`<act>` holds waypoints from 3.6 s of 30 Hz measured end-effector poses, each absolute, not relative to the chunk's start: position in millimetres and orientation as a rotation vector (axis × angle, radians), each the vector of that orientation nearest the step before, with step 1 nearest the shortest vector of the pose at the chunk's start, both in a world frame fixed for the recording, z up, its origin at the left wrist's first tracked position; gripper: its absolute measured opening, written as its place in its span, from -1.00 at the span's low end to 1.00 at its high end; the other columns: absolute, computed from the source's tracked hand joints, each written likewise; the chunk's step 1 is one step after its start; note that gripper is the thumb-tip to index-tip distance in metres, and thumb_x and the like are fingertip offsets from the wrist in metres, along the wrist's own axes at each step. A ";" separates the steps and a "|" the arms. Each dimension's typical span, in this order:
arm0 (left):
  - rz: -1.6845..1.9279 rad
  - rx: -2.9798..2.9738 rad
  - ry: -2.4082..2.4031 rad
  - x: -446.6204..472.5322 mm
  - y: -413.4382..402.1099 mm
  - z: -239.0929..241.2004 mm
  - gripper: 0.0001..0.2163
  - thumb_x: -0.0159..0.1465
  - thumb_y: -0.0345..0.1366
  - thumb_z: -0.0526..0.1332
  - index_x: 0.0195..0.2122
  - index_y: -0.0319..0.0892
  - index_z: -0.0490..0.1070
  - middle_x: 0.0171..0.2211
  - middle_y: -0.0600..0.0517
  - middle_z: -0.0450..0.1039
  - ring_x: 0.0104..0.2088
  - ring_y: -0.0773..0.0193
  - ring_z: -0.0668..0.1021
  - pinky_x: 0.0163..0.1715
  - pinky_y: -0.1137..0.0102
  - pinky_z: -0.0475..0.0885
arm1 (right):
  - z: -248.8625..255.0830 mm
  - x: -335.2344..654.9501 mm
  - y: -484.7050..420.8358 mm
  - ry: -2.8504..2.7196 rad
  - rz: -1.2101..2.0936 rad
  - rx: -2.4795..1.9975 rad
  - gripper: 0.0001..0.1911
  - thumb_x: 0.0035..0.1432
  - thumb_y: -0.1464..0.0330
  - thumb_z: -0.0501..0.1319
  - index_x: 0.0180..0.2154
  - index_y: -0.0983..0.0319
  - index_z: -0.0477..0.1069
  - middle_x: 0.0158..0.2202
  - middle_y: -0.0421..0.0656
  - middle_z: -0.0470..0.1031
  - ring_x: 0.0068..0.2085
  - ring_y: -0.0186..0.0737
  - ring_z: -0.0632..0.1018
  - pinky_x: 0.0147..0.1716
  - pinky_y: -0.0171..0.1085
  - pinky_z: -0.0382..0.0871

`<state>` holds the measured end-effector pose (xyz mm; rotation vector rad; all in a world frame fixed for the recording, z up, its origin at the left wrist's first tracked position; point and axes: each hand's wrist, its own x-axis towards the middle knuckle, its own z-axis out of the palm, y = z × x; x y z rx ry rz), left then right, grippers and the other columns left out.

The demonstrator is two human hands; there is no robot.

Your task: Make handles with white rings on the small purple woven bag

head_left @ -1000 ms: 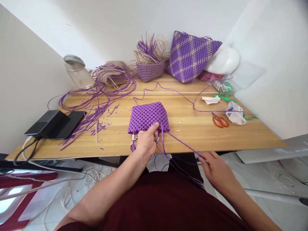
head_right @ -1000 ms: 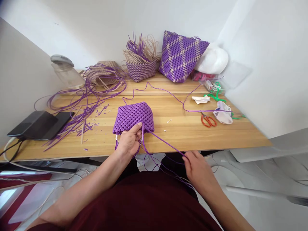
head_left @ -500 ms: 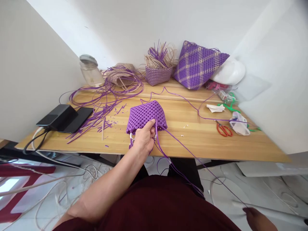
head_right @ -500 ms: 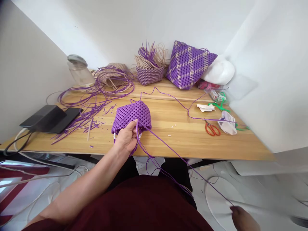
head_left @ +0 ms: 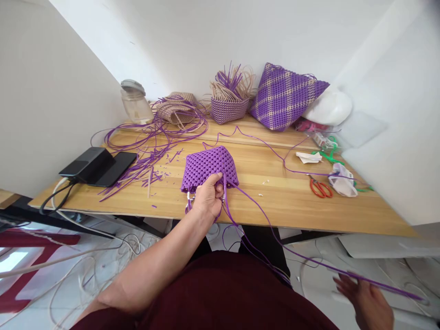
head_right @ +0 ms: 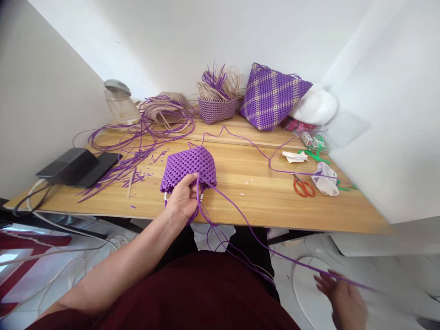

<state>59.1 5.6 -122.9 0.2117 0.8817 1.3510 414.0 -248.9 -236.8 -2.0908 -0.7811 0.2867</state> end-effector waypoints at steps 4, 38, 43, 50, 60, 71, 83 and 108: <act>1.343 0.215 0.883 63.8 0.8 -124.3 -0.79 -0.03 -0.47 0.33 -0.57 -0.22 0.26 -0.67 0.20 0.22 -0.73 0.57 0.21 -0.76 0.58 -0.03 | -180.0 361.6 -178.1 -0.797 0.389 -1.676 -0.62 0.29 0.01 0.08 -0.25 0.18 0.39 -0.32 0.01 0.58 -0.39 0.03 0.66 -0.46 -0.04 0.60; 1.261 0.234 0.854 82.3 -3.2 -138.1 -0.71 -0.06 -0.34 0.45 -0.54 -0.22 0.30 -0.64 0.16 0.28 -0.69 0.54 0.26 -0.71 0.56 0.05 | -149.0 193.5 -46.3 -1.571 0.372 -1.314 -0.86 0.26 0.34 0.20 -0.20 0.17 0.52 -0.23 -0.14 0.63 -0.26 -0.22 0.64 -0.18 -0.22 0.57; 1.264 0.304 0.862 84.5 -7.2 -141.2 -0.78 -0.04 -0.41 0.41 -0.59 -0.24 0.32 -0.69 0.17 0.23 -0.68 0.53 0.25 -0.70 0.55 0.05 | -145.9 196.6 -38.7 -1.346 0.628 -1.302 -0.81 0.22 0.23 0.26 -0.24 0.23 0.51 -0.34 -0.13 0.62 -0.42 -0.24 0.63 -0.36 -0.25 0.60; 1.271 0.338 0.820 85.7 -16.2 -151.7 -0.77 -0.07 -0.36 0.47 -0.59 -0.28 0.41 -0.66 0.11 0.33 -0.65 0.50 0.32 -0.64 0.53 0.17 | -137.8 195.4 -33.9 -1.419 0.429 -1.381 -0.82 0.23 0.23 0.24 -0.27 0.21 0.50 -0.29 -0.11 0.64 -0.36 -0.20 0.65 -0.29 -0.22 0.58; 1.249 0.310 0.795 85.0 -19.4 -150.2 -0.86 -0.06 -0.46 0.39 -0.61 -0.31 0.42 -0.65 0.08 0.33 -0.63 0.50 0.33 -0.65 0.57 0.15 | -133.1 198.6 -39.0 -1.625 0.105 -1.560 -0.81 0.25 0.23 0.20 -0.37 0.18 0.43 -0.45 -0.17 0.58 -0.43 -0.23 0.58 -0.40 -0.28 0.43; 1.254 0.328 0.822 91.1 -20.9 -155.4 -0.81 -0.09 -0.41 0.42 -0.64 -0.29 0.39 -0.67 0.09 0.33 -0.65 0.49 0.33 -0.62 0.53 0.19 | -133.0 193.9 -36.1 -1.683 -0.007 -1.686 -0.81 0.23 0.24 0.21 -0.38 0.20 0.44 -0.47 -0.16 0.57 -0.44 -0.21 0.57 -0.42 -0.28 0.36; 1.257 0.356 0.825 91.2 -21.2 -154.7 -0.82 -0.08 -0.42 0.42 -0.61 -0.31 0.40 -0.66 0.09 0.34 -0.63 0.50 0.32 -0.61 0.54 0.18 | -128.7 203.8 -40.0 -1.550 0.234 -1.527 -0.81 0.21 0.22 0.25 -0.36 0.20 0.47 -0.44 -0.18 0.56 -0.43 -0.26 0.56 -0.39 -0.30 0.42; 1.079 0.269 0.654 80.2 -23.7 -127.0 -0.77 0.04 -0.44 0.36 -0.59 -0.25 0.28 -0.64 0.16 0.21 -0.64 0.56 0.20 -0.63 0.60 0.15 | -145.0 209.2 -65.9 -1.188 1.052 -1.316 -0.71 0.24 0.15 0.21 -0.12 0.15 0.56 -0.29 -0.16 0.62 -0.36 -0.23 0.59 -0.36 -0.28 0.49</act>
